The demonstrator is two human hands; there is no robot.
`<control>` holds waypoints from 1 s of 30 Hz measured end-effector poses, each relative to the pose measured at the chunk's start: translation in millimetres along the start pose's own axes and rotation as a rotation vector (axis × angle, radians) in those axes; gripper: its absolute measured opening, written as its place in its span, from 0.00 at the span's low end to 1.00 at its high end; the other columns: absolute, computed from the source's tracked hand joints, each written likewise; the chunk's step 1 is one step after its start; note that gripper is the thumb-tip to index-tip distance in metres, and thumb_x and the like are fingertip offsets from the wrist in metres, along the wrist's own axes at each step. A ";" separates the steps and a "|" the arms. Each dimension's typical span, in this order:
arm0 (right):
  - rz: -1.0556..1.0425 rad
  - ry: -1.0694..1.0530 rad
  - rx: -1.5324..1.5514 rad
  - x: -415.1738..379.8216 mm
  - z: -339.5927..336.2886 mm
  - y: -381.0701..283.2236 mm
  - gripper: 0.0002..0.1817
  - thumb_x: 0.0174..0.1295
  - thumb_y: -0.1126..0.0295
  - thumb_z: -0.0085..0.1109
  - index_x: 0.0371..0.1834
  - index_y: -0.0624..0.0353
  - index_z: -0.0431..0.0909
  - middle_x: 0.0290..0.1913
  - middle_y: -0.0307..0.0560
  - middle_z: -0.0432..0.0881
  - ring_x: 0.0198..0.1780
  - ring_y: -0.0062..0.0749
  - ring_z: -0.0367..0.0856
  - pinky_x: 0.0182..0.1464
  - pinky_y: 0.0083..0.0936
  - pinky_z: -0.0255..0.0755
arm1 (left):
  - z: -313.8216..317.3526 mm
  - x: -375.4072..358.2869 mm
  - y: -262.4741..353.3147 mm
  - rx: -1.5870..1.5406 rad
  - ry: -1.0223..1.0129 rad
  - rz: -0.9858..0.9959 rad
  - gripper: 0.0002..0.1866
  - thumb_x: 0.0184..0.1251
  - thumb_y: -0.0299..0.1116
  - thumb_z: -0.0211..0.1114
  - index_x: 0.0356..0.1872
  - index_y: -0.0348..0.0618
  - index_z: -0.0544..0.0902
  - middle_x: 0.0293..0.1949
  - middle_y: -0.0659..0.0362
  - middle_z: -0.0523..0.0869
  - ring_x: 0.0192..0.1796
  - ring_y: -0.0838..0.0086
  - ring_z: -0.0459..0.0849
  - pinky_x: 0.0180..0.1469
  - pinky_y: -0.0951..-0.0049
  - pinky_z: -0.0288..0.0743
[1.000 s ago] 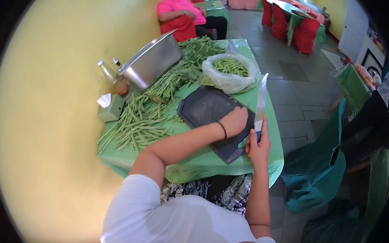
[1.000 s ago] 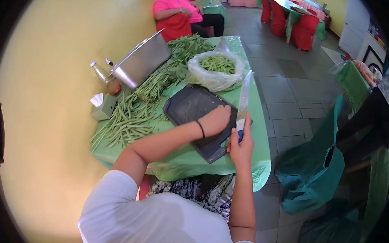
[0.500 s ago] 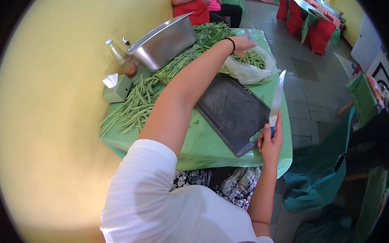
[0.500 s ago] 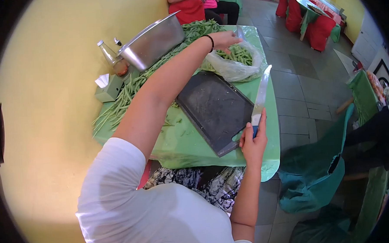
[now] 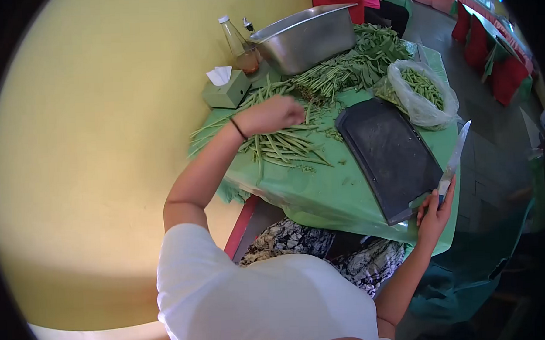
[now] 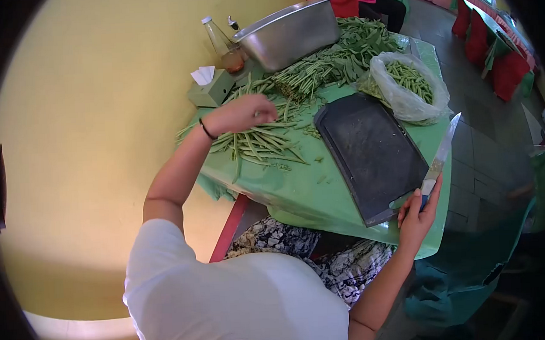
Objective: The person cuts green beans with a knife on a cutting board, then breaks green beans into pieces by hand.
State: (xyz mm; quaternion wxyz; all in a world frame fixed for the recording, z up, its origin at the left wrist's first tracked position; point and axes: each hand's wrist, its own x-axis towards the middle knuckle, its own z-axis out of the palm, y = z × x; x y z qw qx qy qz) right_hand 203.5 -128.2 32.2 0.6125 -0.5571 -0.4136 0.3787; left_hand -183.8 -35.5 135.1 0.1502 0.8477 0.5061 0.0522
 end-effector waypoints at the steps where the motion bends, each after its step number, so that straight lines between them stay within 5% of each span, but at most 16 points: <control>1: -0.002 0.005 -0.013 -0.1 0.2 -1.4 0.31 0.70 0.73 0.45 0.76 0.46 0.53 0.19 0.34 0.68 0.15 0.15 0.57 0.14 0.13 0.51 | 12.4 -6.8 -10.4 -0.019 -0.043 -0.063 0.09 0.61 0.28 0.59 0.40 0.41 0.83 0.39 0.55 0.84 0.37 0.65 0.80 0.42 0.68 0.75; 6: -0.025 0.019 0.005 -1.9 1.5 3.3 0.31 0.70 0.73 0.45 0.76 0.45 0.53 0.18 0.34 0.68 0.14 0.15 0.58 0.14 0.13 0.51 | 62.5 -6.5 -38.1 0.066 0.063 -0.009 0.07 0.60 0.27 0.59 0.37 0.38 0.82 0.35 0.55 0.84 0.33 0.63 0.80 0.40 0.66 0.75; 12: -0.061 0.059 -0.056 -9.4 6.5 5.7 0.31 0.69 0.73 0.45 0.76 0.44 0.53 0.18 0.34 0.69 0.14 0.15 0.59 0.14 0.14 0.52 | 55.8 12.4 -34.4 0.055 -0.037 -0.013 0.05 0.59 0.27 0.60 0.34 0.37 0.80 0.29 0.57 0.84 0.29 0.66 0.79 0.36 0.69 0.74; 19: 0.006 0.119 -0.116 -6.3 8.3 2.1 0.31 0.69 0.71 0.47 0.76 0.43 0.53 0.18 0.34 0.69 0.15 0.16 0.61 0.16 0.15 0.54 | 49.3 39.5 25.6 -0.466 0.170 0.120 0.05 0.58 0.27 0.63 0.34 0.38 0.81 0.26 0.60 0.83 0.27 0.75 0.76 0.33 0.77 0.71; 23: -0.251 0.108 -0.704 -13.9 23.0 14.0 0.34 0.65 0.69 0.51 0.75 0.42 0.53 0.26 0.57 0.81 0.22 0.49 0.78 0.24 0.41 0.68 | 96.8 89.9 74.1 -0.475 0.191 0.115 0.07 0.51 0.30 0.66 0.27 0.38 0.82 0.26 0.55 0.84 0.26 0.63 0.79 0.34 0.68 0.74; 26: -0.214 -0.029 -0.890 -47.4 50.1 -5.5 0.36 0.63 0.70 0.50 0.76 0.44 0.51 0.32 0.65 0.82 0.28 0.61 0.80 0.29 0.50 0.69 | 134.2 118.4 100.5 -0.443 0.254 0.143 0.06 0.49 0.29 0.65 0.26 0.38 0.82 0.25 0.53 0.84 0.27 0.57 0.80 0.35 0.64 0.75; 30: -0.104 -0.157 -1.148 -70.3 66.9 -18.9 0.37 0.63 0.71 0.47 0.77 0.50 0.46 0.29 0.61 0.81 0.27 0.55 0.81 0.29 0.47 0.71 | 148.1 125.2 114.0 -0.389 0.266 0.116 0.05 0.49 0.28 0.64 0.27 0.37 0.82 0.27 0.52 0.85 0.29 0.54 0.82 0.36 0.61 0.75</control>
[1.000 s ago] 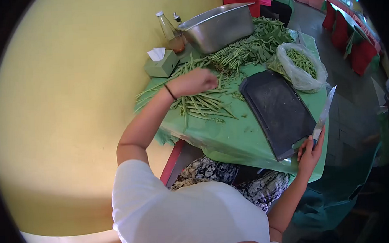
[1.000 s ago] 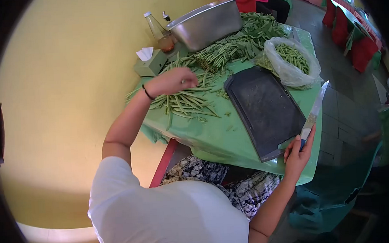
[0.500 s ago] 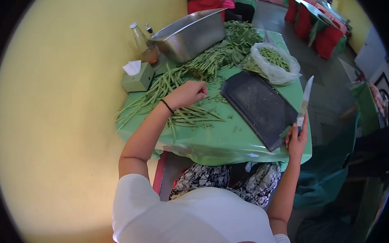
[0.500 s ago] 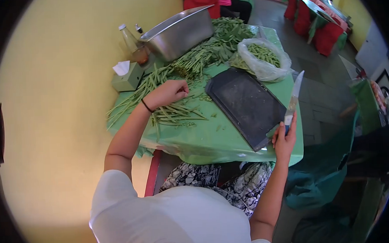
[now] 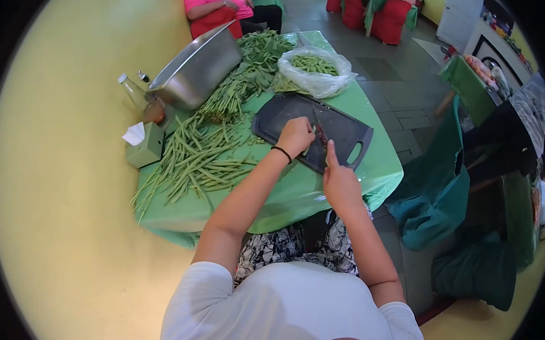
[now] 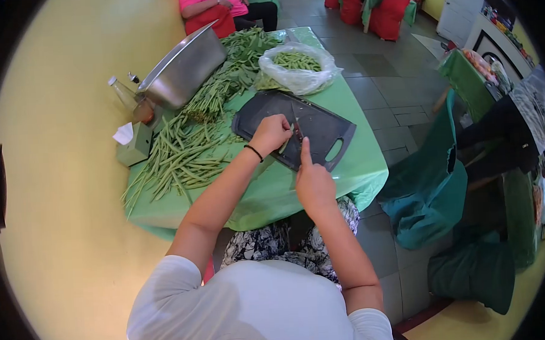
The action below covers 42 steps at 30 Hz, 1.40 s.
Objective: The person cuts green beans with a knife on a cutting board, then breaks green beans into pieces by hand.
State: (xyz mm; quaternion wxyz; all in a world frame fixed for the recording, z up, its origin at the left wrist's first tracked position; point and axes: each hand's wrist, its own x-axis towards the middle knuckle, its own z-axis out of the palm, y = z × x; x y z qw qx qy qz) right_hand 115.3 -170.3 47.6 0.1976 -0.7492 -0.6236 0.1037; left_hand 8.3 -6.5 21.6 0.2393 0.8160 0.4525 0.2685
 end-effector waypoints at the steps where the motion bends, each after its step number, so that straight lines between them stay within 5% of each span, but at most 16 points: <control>1: 0.006 -0.064 -0.083 -1.7 -1.1 -1.0 0.38 0.63 0.71 0.47 0.77 0.52 0.45 0.29 0.60 0.81 0.26 0.54 0.81 0.29 0.46 0.73 | 0.2 -0.9 3.9 0.021 0.011 -0.015 0.06 0.49 0.27 0.64 0.27 0.37 0.82 0.27 0.51 0.85 0.30 0.54 0.82 0.36 0.60 0.75; 6: -0.039 -0.097 -0.192 -7.2 -1.6 -2.1 0.39 0.62 0.72 0.48 0.77 0.53 0.44 0.27 0.55 0.79 0.25 0.48 0.80 0.28 0.42 0.75 | -12.1 -30.8 20.3 0.121 0.058 -0.078 0.07 0.49 0.26 0.63 0.29 0.35 0.83 0.24 0.55 0.84 0.25 0.61 0.80 0.32 0.68 0.74; 12: -0.019 -0.106 -0.199 -13.2 4.1 -6.4 0.41 0.60 0.72 0.50 0.77 0.52 0.44 0.27 0.53 0.78 0.21 0.41 0.79 0.24 0.36 0.75 | -9.4 -55.8 27.3 0.082 0.088 -0.078 0.07 0.48 0.25 0.63 0.30 0.35 0.83 0.26 0.52 0.85 0.28 0.57 0.83 0.33 0.64 0.75; 16: -0.038 -0.080 -0.272 -13.1 4.7 -6.7 0.42 0.59 0.72 0.51 0.77 0.54 0.43 0.25 0.50 0.76 0.19 0.35 0.77 0.18 0.31 0.73 | -6.1 -57.3 24.8 -0.027 0.108 -0.107 0.07 0.50 0.23 0.62 0.32 0.33 0.83 0.23 0.58 0.83 0.23 0.72 0.78 0.30 0.76 0.72; 22: -0.012 -0.075 -0.292 -10.7 6.8 -12.3 0.44 0.56 0.75 0.52 0.77 0.54 0.45 0.23 0.50 0.76 0.17 0.37 0.77 0.18 0.32 0.71 | -7.3 -55.4 21.7 -0.168 0.069 -0.207 0.06 0.48 0.24 0.63 0.29 0.35 0.82 0.22 0.57 0.83 0.22 0.70 0.78 0.29 0.73 0.72; 26: -0.004 0.057 -0.411 -6.4 29.3 -16.4 0.41 0.57 0.72 0.53 0.76 0.55 0.49 0.23 0.48 0.75 0.13 0.29 0.73 0.12 0.29 0.68 | -5.5 -52.8 16.7 -0.224 0.036 -0.228 0.05 0.48 0.23 0.63 0.28 0.35 0.82 0.21 0.58 0.82 0.21 0.74 0.76 0.27 0.75 0.71; 32: 0.045 0.098 -0.299 13.4 57.2 -28.4 0.44 0.55 0.74 0.54 0.77 0.53 0.48 0.21 0.49 0.75 0.13 0.30 0.72 0.13 0.27 0.69 | -8.5 -55.8 7.9 -0.403 -0.006 -0.286 0.05 0.48 0.23 0.63 0.28 0.34 0.82 0.21 0.59 0.82 0.20 0.76 0.76 0.27 0.77 0.71; 42: -0.100 -0.018 -0.250 -24.2 -0.5 -6.2 0.43 0.55 0.74 0.53 0.76 0.58 0.47 0.23 0.50 0.77 0.15 0.34 0.75 0.16 0.30 0.71 | -3.3 -46.2 7.5 -0.303 0.086 -0.245 0.05 0.50 0.21 0.64 0.30 0.33 0.82 0.22 0.61 0.82 0.21 0.81 0.74 0.25 0.83 0.69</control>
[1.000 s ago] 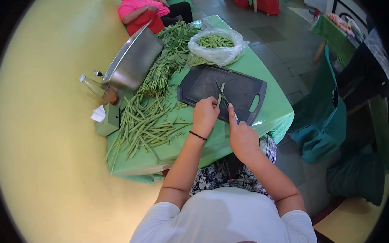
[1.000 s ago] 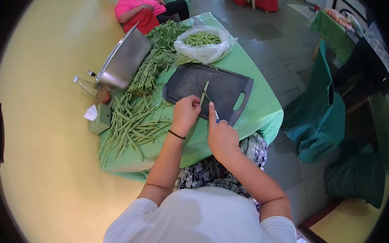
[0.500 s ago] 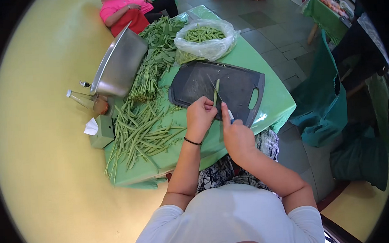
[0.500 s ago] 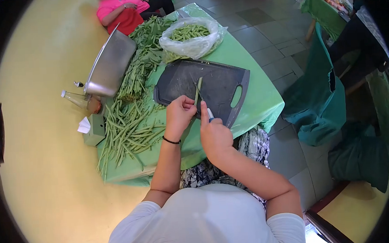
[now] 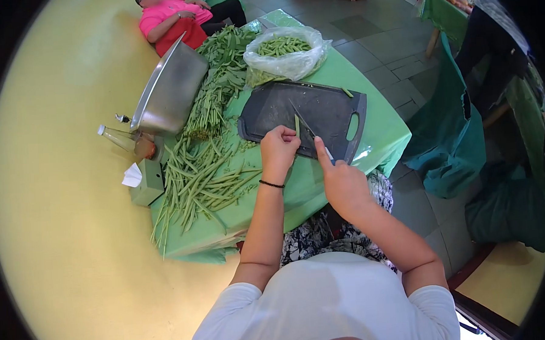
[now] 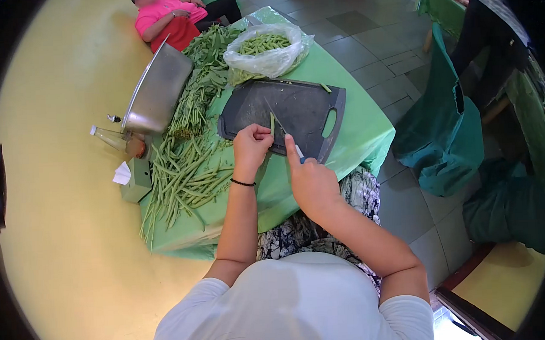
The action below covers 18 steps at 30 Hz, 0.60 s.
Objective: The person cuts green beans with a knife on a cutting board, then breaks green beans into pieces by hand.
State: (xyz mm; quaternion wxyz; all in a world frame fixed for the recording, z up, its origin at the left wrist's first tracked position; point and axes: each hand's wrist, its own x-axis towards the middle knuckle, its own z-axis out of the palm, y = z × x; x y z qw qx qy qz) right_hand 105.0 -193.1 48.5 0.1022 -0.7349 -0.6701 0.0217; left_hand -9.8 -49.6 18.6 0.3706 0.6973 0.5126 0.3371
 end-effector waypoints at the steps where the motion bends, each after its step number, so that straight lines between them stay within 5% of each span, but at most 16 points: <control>1: 0.000 -0.006 -0.004 -1.4 1.2 -1.4 0.43 0.55 0.75 0.53 0.76 0.58 0.47 0.23 0.50 0.77 0.16 0.36 0.75 0.17 0.31 0.72 | 1.1 0.4 -1.3 -0.004 -0.001 0.007 0.05 0.50 0.21 0.64 0.30 0.33 0.82 0.22 0.61 0.83 0.21 0.81 0.74 0.25 0.83 0.69; 10: 0.109 -0.030 0.039 19.6 29.1 -29.8 0.41 0.56 0.74 0.51 0.76 0.57 0.47 0.25 0.51 0.79 0.21 0.43 0.79 0.23 0.36 0.75 | -1.2 -3.4 -4.3 -0.032 -0.028 0.008 0.05 0.50 0.22 0.65 0.30 0.34 0.83 0.22 0.61 0.83 0.20 0.81 0.74 0.25 0.83 0.69; 18: 0.028 -0.067 0.178 23.6 6.5 9.6 0.37 0.59 0.71 0.51 0.74 0.52 0.53 0.26 0.57 0.81 0.22 0.50 0.80 0.25 0.43 0.74 | -34.9 7.8 -10.9 0.033 0.063 -0.038 0.08 0.49 0.24 0.65 0.32 0.33 0.84 0.23 0.58 0.84 0.23 0.76 0.79 0.29 0.78 0.73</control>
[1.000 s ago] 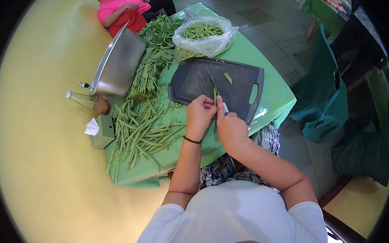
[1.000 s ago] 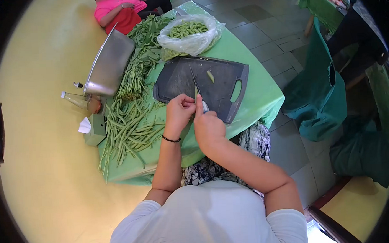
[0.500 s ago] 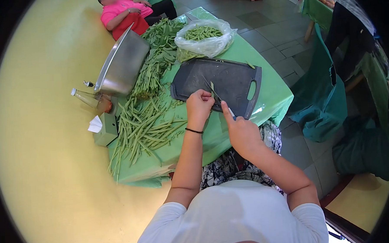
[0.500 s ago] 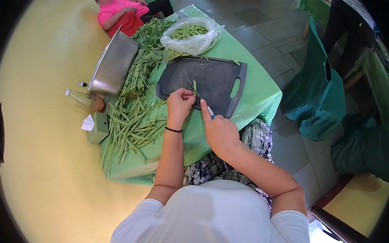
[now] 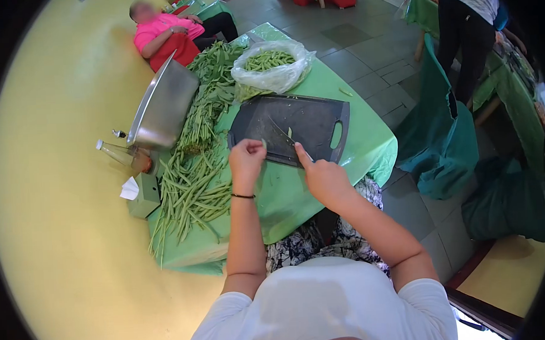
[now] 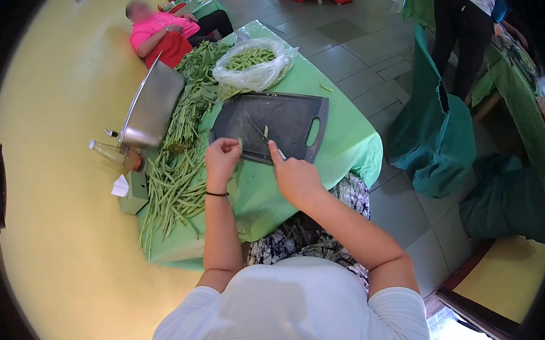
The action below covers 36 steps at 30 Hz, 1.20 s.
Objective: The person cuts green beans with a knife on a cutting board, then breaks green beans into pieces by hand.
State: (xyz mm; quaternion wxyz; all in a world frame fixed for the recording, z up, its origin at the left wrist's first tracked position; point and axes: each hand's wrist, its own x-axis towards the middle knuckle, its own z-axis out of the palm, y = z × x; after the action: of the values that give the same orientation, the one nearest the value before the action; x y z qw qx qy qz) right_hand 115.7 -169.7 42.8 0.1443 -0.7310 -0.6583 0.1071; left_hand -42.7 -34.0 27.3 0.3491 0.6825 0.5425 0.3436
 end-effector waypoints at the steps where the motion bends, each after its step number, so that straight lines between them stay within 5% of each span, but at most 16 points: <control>1: -0.010 -0.017 0.030 -6.1 -1.8 6.3 0.37 0.59 0.70 0.51 0.74 0.51 0.54 0.26 0.58 0.81 0.23 0.51 0.80 0.26 0.43 0.73 | -1.1 4.8 0.4 -0.041 0.034 -0.003 0.09 0.49 0.24 0.65 0.34 0.33 0.83 0.24 0.58 0.85 0.24 0.76 0.79 0.30 0.79 0.74; 3: -0.043 0.022 0.121 -14.7 -1.9 23.9 0.37 0.59 0.73 0.50 0.75 0.46 0.54 0.24 0.58 0.81 0.24 0.55 0.80 0.28 0.45 0.72 | 10.5 7.5 18.8 -0.007 0.039 0.149 0.09 0.52 0.26 0.63 0.35 0.34 0.83 0.25 0.55 0.86 0.25 0.73 0.81 0.31 0.76 0.75; 7: -0.043 0.278 0.377 -23.5 -21.8 59.0 0.36 0.60 0.73 0.51 0.74 0.50 0.55 0.23 0.57 0.81 0.21 0.52 0.78 0.24 0.43 0.69 | 48.5 16.2 28.9 0.203 -0.082 0.176 0.08 0.55 0.28 0.62 0.35 0.36 0.83 0.31 0.52 0.84 0.31 0.64 0.81 0.36 0.69 0.77; 11: 0.177 0.428 0.522 -24.6 -42.6 101.1 0.34 0.62 0.75 0.50 0.74 0.50 0.56 0.21 0.50 0.79 0.16 0.38 0.73 0.21 0.34 0.66 | 80.7 11.4 58.0 0.734 0.182 0.420 0.07 0.56 0.28 0.62 0.36 0.39 0.82 0.37 0.50 0.80 0.38 0.56 0.79 0.41 0.62 0.76; 14: 0.253 0.456 0.758 -19.4 -43.3 118.5 0.33 0.64 0.75 0.48 0.75 0.47 0.56 0.19 0.45 0.74 0.16 0.30 0.66 0.20 0.27 0.60 | 109.3 40.5 88.2 0.566 0.140 0.603 0.08 0.56 0.30 0.63 0.36 0.41 0.81 0.40 0.50 0.77 0.41 0.54 0.76 0.44 0.60 0.74; 18: 0.317 0.428 1.022 -20.4 -42.6 131.3 0.32 0.66 0.74 0.47 0.75 0.45 0.56 0.17 0.39 0.70 0.15 0.21 0.60 0.18 0.19 0.55 | 173.8 103.2 101.3 0.483 -0.095 1.139 0.10 0.54 0.28 0.66 0.38 0.40 0.82 0.39 0.50 0.80 0.40 0.55 0.79 0.43 0.63 0.74; 21: 0.326 0.348 1.102 -22.9 -40.5 134.0 0.32 0.66 0.74 0.47 0.75 0.48 0.56 0.18 0.37 0.72 0.16 0.19 0.63 0.18 0.18 0.57 | 211.3 132.1 87.0 0.478 -0.341 0.839 0.06 0.54 0.30 0.62 0.32 0.41 0.81 0.32 0.50 0.80 0.33 0.52 0.78 0.38 0.59 0.74; 25: 0.316 0.342 1.124 -25.1 -38.6 140.9 0.32 0.65 0.75 0.47 0.75 0.47 0.56 0.18 0.37 0.72 0.16 0.20 0.63 0.18 0.18 0.57 | 185.0 127.5 88.0 0.374 -0.322 0.754 0.06 0.55 0.30 0.62 0.31 0.40 0.80 0.29 0.50 0.80 0.30 0.53 0.78 0.37 0.59 0.74; 31: 0.300 0.312 1.155 -25.5 -47.0 141.8 0.32 0.66 0.75 0.44 0.75 0.45 0.56 0.18 0.36 0.68 0.16 0.18 0.59 0.18 0.16 0.53 | 55.4 75.0 100.5 0.481 -0.367 0.462 0.06 0.54 0.31 0.63 0.28 0.40 0.78 0.28 0.52 0.83 0.29 0.56 0.79 0.36 0.62 0.73; 36: 0.206 0.262 1.162 -13.4 -42.9 130.7 0.32 0.67 0.75 0.44 0.75 0.44 0.57 0.18 0.36 0.68 0.16 0.18 0.59 0.17 0.16 0.53 | 25.7 49.2 55.3 0.730 -0.409 0.388 0.07 0.58 0.33 0.63 0.30 0.40 0.79 0.29 0.54 0.85 0.30 0.58 0.80 0.36 0.64 0.74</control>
State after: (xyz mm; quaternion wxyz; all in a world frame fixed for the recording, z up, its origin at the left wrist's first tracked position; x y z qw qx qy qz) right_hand 250.8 -198.1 36.5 0.5889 -0.5996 -0.3946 0.3715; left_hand 15.4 2.4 65.3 0.1150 0.9034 0.4102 0.0476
